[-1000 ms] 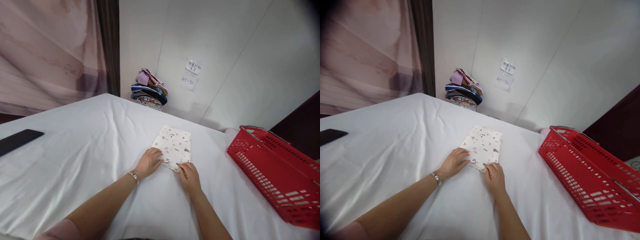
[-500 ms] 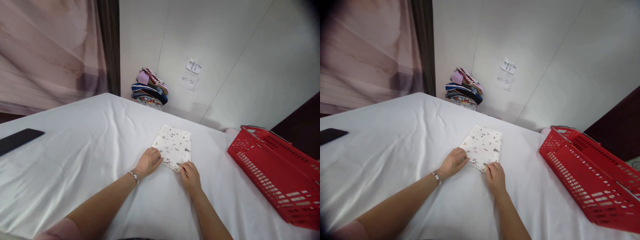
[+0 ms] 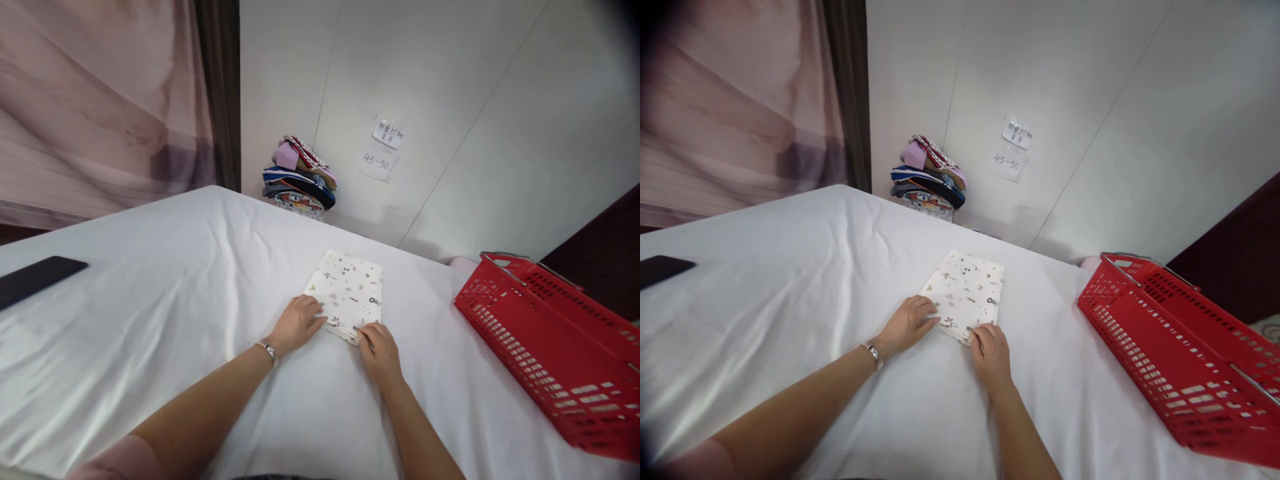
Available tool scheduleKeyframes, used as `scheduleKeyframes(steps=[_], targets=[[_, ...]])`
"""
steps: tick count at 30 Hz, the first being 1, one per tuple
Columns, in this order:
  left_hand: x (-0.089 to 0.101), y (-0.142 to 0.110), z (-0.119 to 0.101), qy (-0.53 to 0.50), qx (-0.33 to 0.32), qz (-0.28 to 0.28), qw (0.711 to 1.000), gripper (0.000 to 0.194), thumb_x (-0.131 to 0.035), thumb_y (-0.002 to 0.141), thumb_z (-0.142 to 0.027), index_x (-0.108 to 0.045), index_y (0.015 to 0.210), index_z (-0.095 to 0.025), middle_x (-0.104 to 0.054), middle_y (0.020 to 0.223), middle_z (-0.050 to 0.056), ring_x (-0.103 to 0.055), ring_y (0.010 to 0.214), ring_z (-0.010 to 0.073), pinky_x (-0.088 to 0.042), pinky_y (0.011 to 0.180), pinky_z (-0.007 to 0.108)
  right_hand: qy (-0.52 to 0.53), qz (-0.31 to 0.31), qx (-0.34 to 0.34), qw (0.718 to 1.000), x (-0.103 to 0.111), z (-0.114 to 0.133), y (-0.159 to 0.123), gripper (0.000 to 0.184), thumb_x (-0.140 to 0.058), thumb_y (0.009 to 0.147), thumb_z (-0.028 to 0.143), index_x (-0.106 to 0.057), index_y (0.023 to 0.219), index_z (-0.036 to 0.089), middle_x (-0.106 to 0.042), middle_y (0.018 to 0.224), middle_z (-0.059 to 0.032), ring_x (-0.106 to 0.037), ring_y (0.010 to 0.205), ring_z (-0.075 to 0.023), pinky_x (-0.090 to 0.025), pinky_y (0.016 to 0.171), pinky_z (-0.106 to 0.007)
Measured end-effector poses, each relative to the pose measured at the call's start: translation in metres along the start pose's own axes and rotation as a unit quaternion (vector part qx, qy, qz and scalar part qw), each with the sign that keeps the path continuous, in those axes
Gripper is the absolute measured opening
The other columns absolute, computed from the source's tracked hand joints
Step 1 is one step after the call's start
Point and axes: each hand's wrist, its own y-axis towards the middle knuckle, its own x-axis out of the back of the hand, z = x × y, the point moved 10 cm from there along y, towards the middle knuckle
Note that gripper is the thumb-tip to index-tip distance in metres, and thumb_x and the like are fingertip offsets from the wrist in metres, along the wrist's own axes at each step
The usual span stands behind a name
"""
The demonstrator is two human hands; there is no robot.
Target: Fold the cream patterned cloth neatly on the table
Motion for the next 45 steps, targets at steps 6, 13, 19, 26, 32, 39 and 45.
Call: scheduleKeyframes(steps=[6, 13, 19, 26, 32, 39, 45], targets=[[0.001, 0.002, 0.0, 0.007, 0.009, 0.004, 1.0, 0.014, -0.049, 0.085, -0.03, -0.058, 0.081, -0.02, -0.059, 0.082, 0.004, -0.053, 0.081, 0.0179, -0.042, 0.074, 0.034, 0.007, 0.002, -0.012, 1.0, 0.0, -0.002, 0.001, 0.017, -0.046, 0.086, 0.023, -0.061, 0.078, 0.021, -0.06, 0.08, -0.0034, -0.053, 0.076, -0.0171, -0.042, 0.07, -0.03], [0.001, 0.003, 0.003, -0.002, 0.022, -0.001, 1.0, 0.016, -0.049, 0.084, -0.031, -0.057, 0.076, -0.019, -0.059, 0.078, 0.003, -0.053, 0.078, 0.0177, -0.042, 0.074, 0.035, 0.013, -0.004, -0.011, 1.0, 0.001, -0.003, 0.002, 0.018, -0.046, 0.085, 0.024, -0.061, 0.076, 0.021, -0.06, 0.078, -0.0029, -0.053, 0.074, -0.0164, -0.042, 0.069, -0.03], [0.0, 0.004, 0.006, -0.006, 0.038, 0.006, 0.999, 0.015, -0.051, 0.083, -0.031, -0.056, 0.074, -0.02, -0.059, 0.077, 0.002, -0.053, 0.079, 0.0178, -0.042, 0.074, 0.035, 0.028, 0.001, -0.021, 0.999, 0.0, -0.004, 0.001, 0.018, -0.046, 0.086, 0.023, -0.06, 0.075, 0.021, -0.059, 0.078, -0.0029, -0.053, 0.076, -0.0166, -0.042, 0.07, -0.03], [0.0, 0.004, 0.007, -0.017, 0.044, 0.014, 0.999, 0.013, -0.052, 0.083, -0.03, -0.056, 0.074, -0.02, -0.06, 0.078, 0.002, -0.054, 0.079, 0.0177, -0.041, 0.075, 0.034, 0.037, 0.005, -0.027, 0.999, 0.0, -0.004, 0.002, 0.019, -0.045, 0.087, 0.024, -0.06, 0.076, 0.021, -0.059, 0.079, -0.0033, -0.052, 0.077, -0.0173, -0.042, 0.071, -0.031], [-0.001, 0.004, 0.009, -0.033, 0.062, 0.022, 0.997, 0.012, -0.053, 0.082, -0.029, -0.056, 0.075, -0.02, -0.059, 0.079, 0.002, -0.053, 0.081, 0.0177, -0.041, 0.077, 0.034, 0.042, 0.0, -0.026, 0.999, 0.002, -0.004, 0.002, 0.02, -0.045, 0.086, 0.026, -0.061, 0.075, 0.021, -0.059, 0.078, -0.0033, -0.053, 0.075, -0.0168, -0.043, 0.07, -0.03], [-0.002, 0.004, 0.011, -0.048, 0.076, 0.029, 0.995, 0.014, -0.052, 0.082, -0.031, -0.056, 0.074, -0.02, -0.06, 0.08, 0.002, -0.053, 0.082, 0.0181, -0.04, 0.078, 0.034, 0.049, 0.004, -0.04, 0.998, 0.0, -0.008, 0.0, 0.018, -0.046, 0.085, 0.025, -0.061, 0.076, 0.021, -0.06, 0.079, -0.0027, -0.053, 0.078, -0.0164, -0.043, 0.073, -0.03], [-0.003, 0.003, 0.013, -0.051, 0.08, 0.032, 0.995, 0.015, -0.051, 0.082, -0.032, -0.057, 0.074, -0.02, -0.06, 0.08, 0.002, -0.053, 0.081, 0.018, -0.04, 0.079, 0.035, 0.062, 0.003, -0.035, 0.997, -0.001, -0.01, 0.001, 0.018, -0.046, 0.085, 0.025, -0.061, 0.075, 0.021, -0.06, 0.079, -0.003, -0.054, 0.078, -0.0171, -0.043, 0.074, -0.031]])
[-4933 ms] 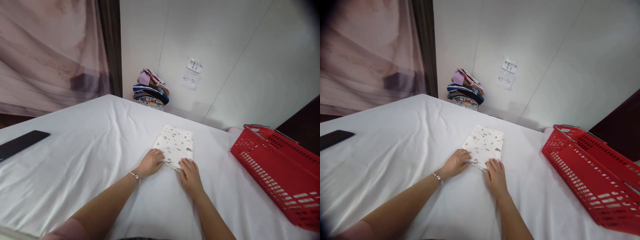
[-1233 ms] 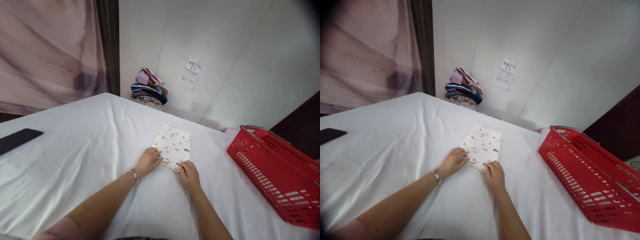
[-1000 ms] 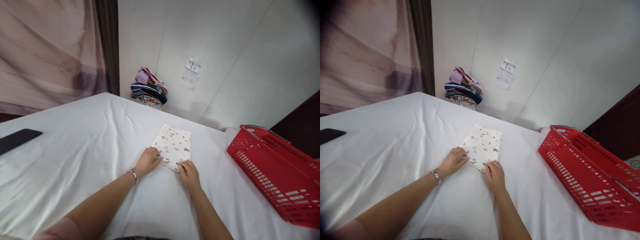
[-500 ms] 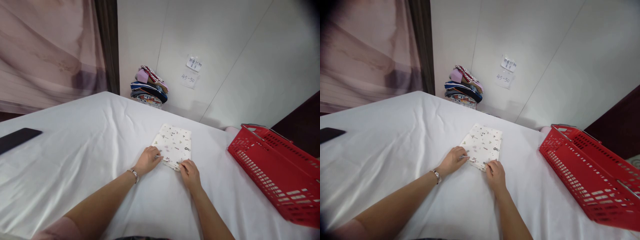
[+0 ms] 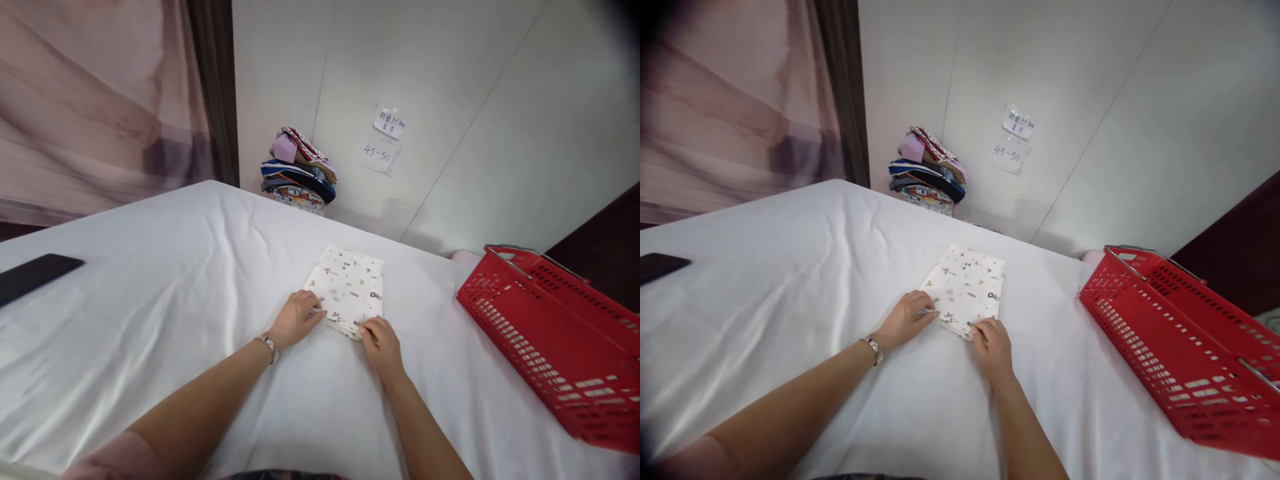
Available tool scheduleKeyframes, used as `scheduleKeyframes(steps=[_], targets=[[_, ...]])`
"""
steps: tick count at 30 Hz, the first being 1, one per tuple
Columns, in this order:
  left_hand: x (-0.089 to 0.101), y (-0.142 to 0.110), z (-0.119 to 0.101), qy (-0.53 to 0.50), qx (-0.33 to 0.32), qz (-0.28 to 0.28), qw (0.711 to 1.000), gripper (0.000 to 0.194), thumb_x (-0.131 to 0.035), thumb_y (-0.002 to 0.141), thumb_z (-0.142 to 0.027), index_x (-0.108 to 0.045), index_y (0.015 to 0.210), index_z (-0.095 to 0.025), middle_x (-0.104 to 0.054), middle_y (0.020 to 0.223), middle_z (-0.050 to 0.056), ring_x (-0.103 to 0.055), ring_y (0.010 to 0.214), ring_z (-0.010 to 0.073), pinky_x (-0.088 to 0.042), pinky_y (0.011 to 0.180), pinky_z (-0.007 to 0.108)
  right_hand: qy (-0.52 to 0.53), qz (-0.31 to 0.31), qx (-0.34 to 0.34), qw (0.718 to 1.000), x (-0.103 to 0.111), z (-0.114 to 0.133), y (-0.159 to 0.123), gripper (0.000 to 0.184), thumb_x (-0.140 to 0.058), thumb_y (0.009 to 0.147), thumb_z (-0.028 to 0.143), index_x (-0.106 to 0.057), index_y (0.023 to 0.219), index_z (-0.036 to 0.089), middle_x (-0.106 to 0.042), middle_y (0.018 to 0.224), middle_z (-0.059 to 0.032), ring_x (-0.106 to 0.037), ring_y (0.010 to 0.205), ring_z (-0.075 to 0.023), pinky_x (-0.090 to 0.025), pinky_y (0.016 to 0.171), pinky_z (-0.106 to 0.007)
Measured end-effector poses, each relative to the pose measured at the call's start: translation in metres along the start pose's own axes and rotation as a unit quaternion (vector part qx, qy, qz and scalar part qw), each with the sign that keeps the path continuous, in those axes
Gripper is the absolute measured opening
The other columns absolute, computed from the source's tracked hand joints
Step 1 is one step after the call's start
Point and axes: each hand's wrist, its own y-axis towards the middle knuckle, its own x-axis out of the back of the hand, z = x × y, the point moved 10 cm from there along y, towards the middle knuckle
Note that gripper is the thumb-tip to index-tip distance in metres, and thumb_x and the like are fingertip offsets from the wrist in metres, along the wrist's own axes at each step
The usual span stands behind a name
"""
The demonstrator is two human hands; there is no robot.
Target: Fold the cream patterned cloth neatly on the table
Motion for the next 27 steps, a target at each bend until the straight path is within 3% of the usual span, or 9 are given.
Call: scheduleKeyframes(steps=[20, 27], targets=[[-0.0001, 0.0, 0.0001, 0.009, -0.01, -0.006, 1.0, 0.013, -0.053, 0.082, -0.03, -0.056, 0.075, -0.02, -0.06, 0.079, 0.002, -0.053, 0.08, 0.017, -0.04, 0.078, 0.034, 0.012, 0.0, -0.013, 1.0, 0.0012, -0.0021, -0.0006, 0.018, -0.047, 0.086, 0.026, -0.061, 0.075, 0.022, -0.06, 0.079, -0.0029, -0.054, 0.078, -0.0172, -0.044, 0.072, -0.031], [0.0005, -0.001, -0.009, 0.069, -0.064, -0.019, 0.995, 0.017, -0.048, 0.085, -0.03, -0.057, 0.075, -0.019, -0.058, 0.077, 0.004, -0.051, 0.077, 0.0177, -0.04, 0.072, 0.034, -0.052, 0.02, 0.038, 0.998, -0.0025, 0.0074, -0.0013, 0.018, -0.046, 0.086, 0.026, -0.063, 0.088, 0.021, -0.061, 0.088, -0.005, -0.054, 0.082, -0.0183, -0.043, 0.075, -0.033]])
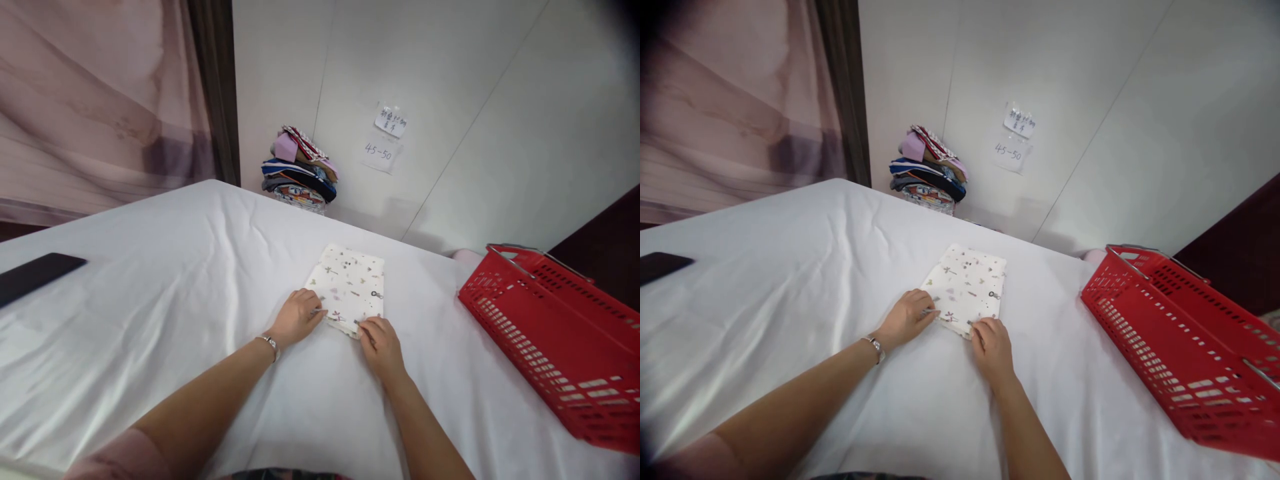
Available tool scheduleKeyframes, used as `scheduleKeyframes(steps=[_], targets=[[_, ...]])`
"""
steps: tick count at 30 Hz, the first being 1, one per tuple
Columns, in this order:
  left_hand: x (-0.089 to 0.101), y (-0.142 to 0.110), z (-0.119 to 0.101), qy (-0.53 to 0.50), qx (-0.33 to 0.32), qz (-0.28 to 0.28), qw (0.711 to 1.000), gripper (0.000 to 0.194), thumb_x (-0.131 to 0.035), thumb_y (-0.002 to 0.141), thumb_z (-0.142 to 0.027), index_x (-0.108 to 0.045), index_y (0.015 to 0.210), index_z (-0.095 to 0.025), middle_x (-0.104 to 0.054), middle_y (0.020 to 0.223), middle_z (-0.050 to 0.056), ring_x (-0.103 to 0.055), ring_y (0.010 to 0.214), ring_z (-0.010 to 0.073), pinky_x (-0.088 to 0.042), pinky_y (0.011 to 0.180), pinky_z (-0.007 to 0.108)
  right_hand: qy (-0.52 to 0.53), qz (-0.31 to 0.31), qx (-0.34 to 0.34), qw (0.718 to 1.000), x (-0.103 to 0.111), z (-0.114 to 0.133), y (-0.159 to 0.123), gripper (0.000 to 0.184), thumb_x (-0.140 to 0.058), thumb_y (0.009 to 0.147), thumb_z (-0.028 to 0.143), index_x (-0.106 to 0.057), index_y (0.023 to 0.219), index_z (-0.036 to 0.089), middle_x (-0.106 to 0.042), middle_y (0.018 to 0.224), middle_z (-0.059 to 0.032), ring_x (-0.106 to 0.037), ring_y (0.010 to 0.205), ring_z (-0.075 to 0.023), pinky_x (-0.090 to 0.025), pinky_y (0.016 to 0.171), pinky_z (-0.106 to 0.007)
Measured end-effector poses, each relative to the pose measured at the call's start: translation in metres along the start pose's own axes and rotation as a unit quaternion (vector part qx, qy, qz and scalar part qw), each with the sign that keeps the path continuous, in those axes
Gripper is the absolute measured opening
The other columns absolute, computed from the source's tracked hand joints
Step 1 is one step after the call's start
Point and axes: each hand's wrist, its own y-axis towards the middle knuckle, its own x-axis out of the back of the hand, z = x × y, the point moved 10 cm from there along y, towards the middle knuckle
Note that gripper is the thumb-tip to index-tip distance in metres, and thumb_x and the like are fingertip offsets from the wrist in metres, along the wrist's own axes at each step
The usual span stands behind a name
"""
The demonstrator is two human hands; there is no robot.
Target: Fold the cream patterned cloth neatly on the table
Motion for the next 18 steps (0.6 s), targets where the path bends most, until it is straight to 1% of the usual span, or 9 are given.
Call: scheduleKeyframes(steps=[2, 4, 7, 10, 12, 15, 18], targets=[[0.001, 0.0, 0.0, 0.003, -0.001, -0.002, 1.0, 0.017, -0.049, 0.085, -0.03, -0.057, 0.075, -0.019, -0.058, 0.077, 0.004, -0.051, 0.077, 0.0175, -0.04, 0.072, 0.034, -0.014, 0.017, 0.008, 1.0, -0.002, 0.002, 0.001, 0.018, -0.046, 0.086, 0.025, -0.063, 0.088, 0.021, -0.06, 0.087, -0.0047, -0.053, 0.08, -0.0178, -0.043, 0.074, -0.032], [0.002, 0.0, -0.002, 0.004, -0.003, -0.003, 1.0, 0.016, -0.049, 0.084, -0.03, -0.057, 0.075, -0.019, -0.058, 0.076, 0.003, -0.051, 0.076, 0.0174, -0.04, 0.072, 0.034, -0.018, 0.024, 0.006, 1.0, -0.003, 0.002, 0.002, 0.018, -0.046, 0.087, 0.025, -0.063, 0.084, 0.021, -0.06, 0.082, -0.0037, -0.052, 0.077, -0.0169, -0.042, 0.071, -0.031], [0.004, -0.001, -0.007, 0.01, -0.013, -0.006, 1.0, 0.016, -0.048, 0.085, -0.03, -0.058, 0.079, -0.019, -0.058, 0.079, 0.004, -0.051, 0.079, 0.0181, -0.04, 0.073, 0.034, -0.02, 0.012, -0.005, 1.0, 0.0, 0.003, 0.004, 0.021, -0.044, 0.088, 0.026, -0.062, 0.077, 0.021, -0.058, 0.076, -0.0031, -0.052, 0.074, -0.0163, -0.041, 0.068, -0.029], [0.002, -0.002, -0.013, 0.012, -0.028, 0.003, 1.0, 0.018, -0.045, 0.087, -0.029, -0.061, 0.091, -0.021, -0.06, 0.09, 0.005, -0.052, 0.088, 0.0191, -0.04, 0.078, 0.036, -0.033, 0.007, 0.017, 0.999, 0.0, 0.012, 0.004, 0.019, -0.045, 0.088, 0.027, -0.063, 0.085, 0.021, -0.06, 0.083, -0.005, -0.053, 0.079, -0.0176, -0.041, 0.071, -0.03], [-0.001, -0.002, -0.016, 0.012, -0.033, 0.019, 0.999, 0.021, -0.042, 0.089, -0.029, -0.061, 0.093, -0.022, -0.06, 0.092, 0.005, -0.052, 0.089, 0.0189, -0.039, 0.079, 0.036, -0.044, 0.017, 0.029, 0.998, -0.003, 0.016, 0.005, 0.018, -0.046, 0.087, 0.027, -0.063, 0.089, 0.021, -0.06, 0.086, -0.0051, -0.053, 0.081, -0.0181, -0.041, 0.073, -0.031], [-0.003, -0.001, -0.016, 0.013, -0.033, 0.033, 0.999, 0.025, -0.04, 0.09, -0.03, -0.062, 0.084, -0.021, -0.059, 0.084, 0.004, -0.051, 0.082, 0.0179, -0.039, 0.076, 0.035, -0.051, 0.036, 0.006, 0.998, -0.005, 0.014, 0.007, 0.019, -0.045, 0.088, 0.027, -0.062, 0.082, 0.021, -0.059, 0.079, -0.0036, -0.053, 0.078, -0.0173, -0.041, 0.072, -0.03], [-0.001, 0.0, -0.015, 0.008, -0.033, 0.02, 0.999, 0.027, -0.041, 0.09, -0.032, -0.061, 0.076, -0.02, -0.057, 0.077, 0.004, -0.049, 0.078, 0.0175, -0.038, 0.073, 0.034, -0.051, 0.041, -0.013, 0.998, -0.005, 0.013, 0.01, 0.024, -0.043, 0.089, 0.027, -0.059, 0.072, 0.021, -0.056, 0.072, -0.0024, -0.052, 0.073, -0.0162, -0.04, 0.066, -0.028]])
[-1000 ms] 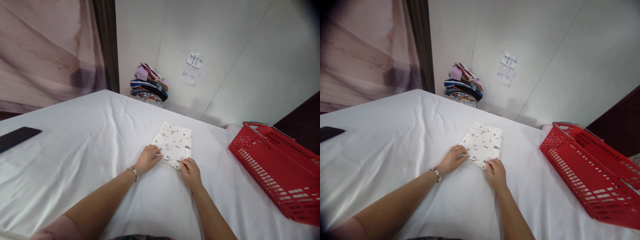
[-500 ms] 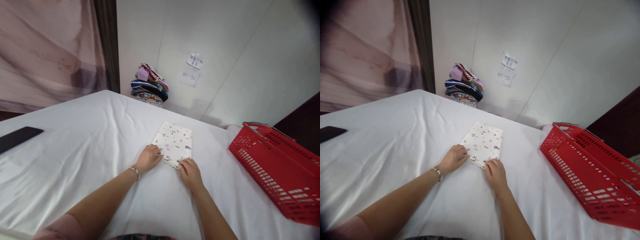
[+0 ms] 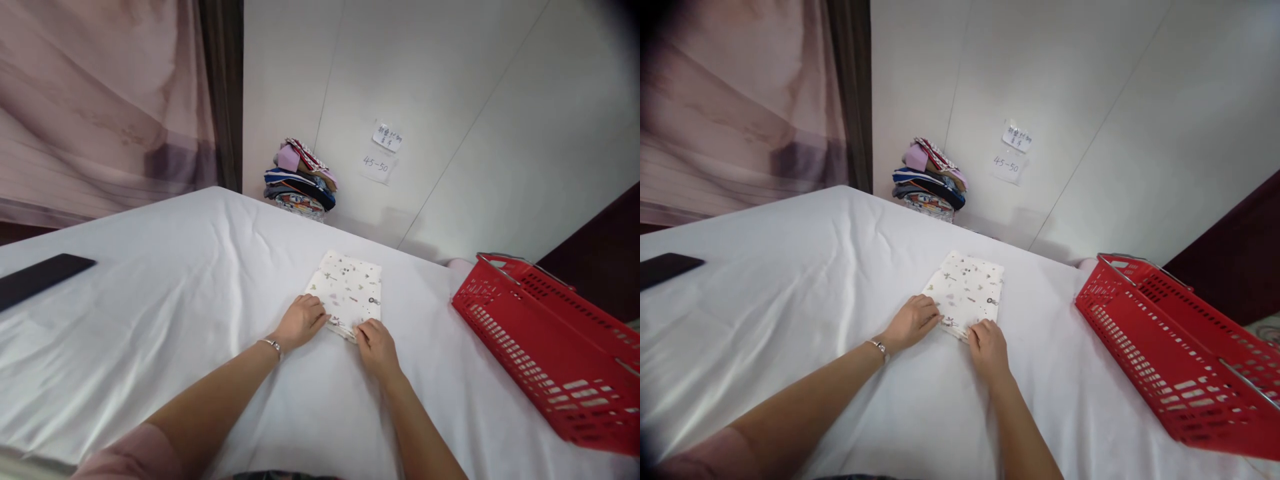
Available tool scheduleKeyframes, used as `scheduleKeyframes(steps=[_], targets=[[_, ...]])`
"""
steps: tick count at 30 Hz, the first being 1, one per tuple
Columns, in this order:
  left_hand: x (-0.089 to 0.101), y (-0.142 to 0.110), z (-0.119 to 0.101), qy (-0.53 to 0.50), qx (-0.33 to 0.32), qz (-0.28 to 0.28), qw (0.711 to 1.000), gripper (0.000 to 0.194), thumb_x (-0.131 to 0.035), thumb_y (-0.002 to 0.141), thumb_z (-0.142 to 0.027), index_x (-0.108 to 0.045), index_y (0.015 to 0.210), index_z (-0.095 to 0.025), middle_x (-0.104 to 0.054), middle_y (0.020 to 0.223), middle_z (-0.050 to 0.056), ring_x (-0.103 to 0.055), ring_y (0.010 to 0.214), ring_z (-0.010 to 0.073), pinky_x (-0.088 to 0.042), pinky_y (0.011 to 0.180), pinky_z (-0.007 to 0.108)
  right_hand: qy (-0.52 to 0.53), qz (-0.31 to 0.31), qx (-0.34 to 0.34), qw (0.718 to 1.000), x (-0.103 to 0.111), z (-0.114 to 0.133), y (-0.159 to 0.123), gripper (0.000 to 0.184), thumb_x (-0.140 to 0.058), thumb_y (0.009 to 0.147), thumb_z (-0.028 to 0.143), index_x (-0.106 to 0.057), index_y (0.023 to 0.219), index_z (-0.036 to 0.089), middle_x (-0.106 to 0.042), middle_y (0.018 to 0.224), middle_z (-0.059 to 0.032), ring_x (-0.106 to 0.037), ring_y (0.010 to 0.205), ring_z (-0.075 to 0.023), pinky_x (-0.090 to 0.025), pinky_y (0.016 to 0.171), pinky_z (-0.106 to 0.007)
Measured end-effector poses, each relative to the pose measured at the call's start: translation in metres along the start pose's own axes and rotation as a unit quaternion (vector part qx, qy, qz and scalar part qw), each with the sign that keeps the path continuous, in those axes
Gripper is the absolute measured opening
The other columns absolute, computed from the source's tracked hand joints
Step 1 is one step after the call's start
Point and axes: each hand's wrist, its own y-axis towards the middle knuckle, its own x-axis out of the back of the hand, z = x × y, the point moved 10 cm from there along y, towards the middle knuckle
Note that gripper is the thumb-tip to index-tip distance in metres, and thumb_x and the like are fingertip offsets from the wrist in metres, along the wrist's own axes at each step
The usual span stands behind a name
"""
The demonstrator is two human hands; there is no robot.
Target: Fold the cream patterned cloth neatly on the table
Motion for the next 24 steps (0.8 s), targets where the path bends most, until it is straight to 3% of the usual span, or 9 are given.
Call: scheduleKeyframes(steps=[4, 8, 15, 21, 24], targets=[[0.001, -0.001, -0.001, 0.002, 0.001, -0.01, 1.0, 0.028, -0.041, 0.09, -0.032, -0.061, 0.076, -0.019, -0.057, 0.078, 0.004, -0.049, 0.079, 0.0179, -0.038, 0.073, 0.034, 0.009, -0.019, 0.012, 1.0, 0.004, 0.008, 0.002, 0.022, -0.042, 0.089, 0.026, -0.061, 0.079, 0.021, -0.057, 0.079, -0.004, -0.052, 0.077, -0.0172, -0.04, 0.07, -0.029], [-0.003, -0.002, -0.005, -0.004, -0.011, 0.011, 1.0, 0.022, -0.042, 0.09, -0.028, -0.062, 0.086, -0.021, -0.059, 0.086, 0.004, -0.05, 0.084, 0.0178, -0.038, 0.076, 0.033, -0.001, 0.008, 0.041, 0.999, -0.005, 0.017, 0.002, 0.019, -0.044, 0.088, 0.024, -0.063, 0.093, 0.022, -0.059, 0.086, -0.0047, -0.051, 0.082, -0.0185, -0.04, 0.075, -0.031], [-0.006, -0.001, -0.005, 0.004, -0.007, 0.015, 1.0, 0.021, -0.045, 0.088, -0.026, -0.062, 0.078, -0.02, -0.057, 0.079, 0.004, -0.049, 0.079, 0.0178, -0.038, 0.074, 0.034, 0.01, 0.037, 0.019, 0.999, -0.006, 0.017, 0.011, 0.02, -0.045, 0.087, 0.024, -0.061, 0.075, 0.021, -0.056, 0.073, -0.0022, -0.052, 0.074, -0.0165, -0.041, 0.068, -0.029], [-0.009, -0.004, -0.014, -0.055, -0.037, 0.021, 0.998, 0.018, -0.051, 0.085, -0.024, -0.06, 0.1, -0.024, -0.059, 0.093, 0.003, -0.05, 0.093, 0.0179, -0.038, 0.084, 0.035, 0.017, 0.045, 0.081, 0.996, -0.018, 0.048, 0.019, 0.015, -0.048, 0.086, 0.023, -0.061, 0.092, 0.022, -0.058, 0.089, -0.0048, -0.051, 0.084, -0.0189, -0.042, 0.074, -0.032], [-0.012, -0.005, -0.013, -0.054, -0.033, 0.03, 0.998, 0.015, -0.05, 0.084, -0.021, -0.061, 0.094, -0.024, -0.058, 0.087, 0.002, -0.051, 0.089, 0.0174, -0.038, 0.082, 0.034, -0.008, 0.045, 0.085, 0.995, -0.026, 0.054, 0.018, 0.017, -0.045, 0.088, 0.024, -0.061, 0.086, 0.021, -0.057, 0.082, -0.0047, -0.05, 0.079, -0.0187, -0.041, 0.071, -0.032]])
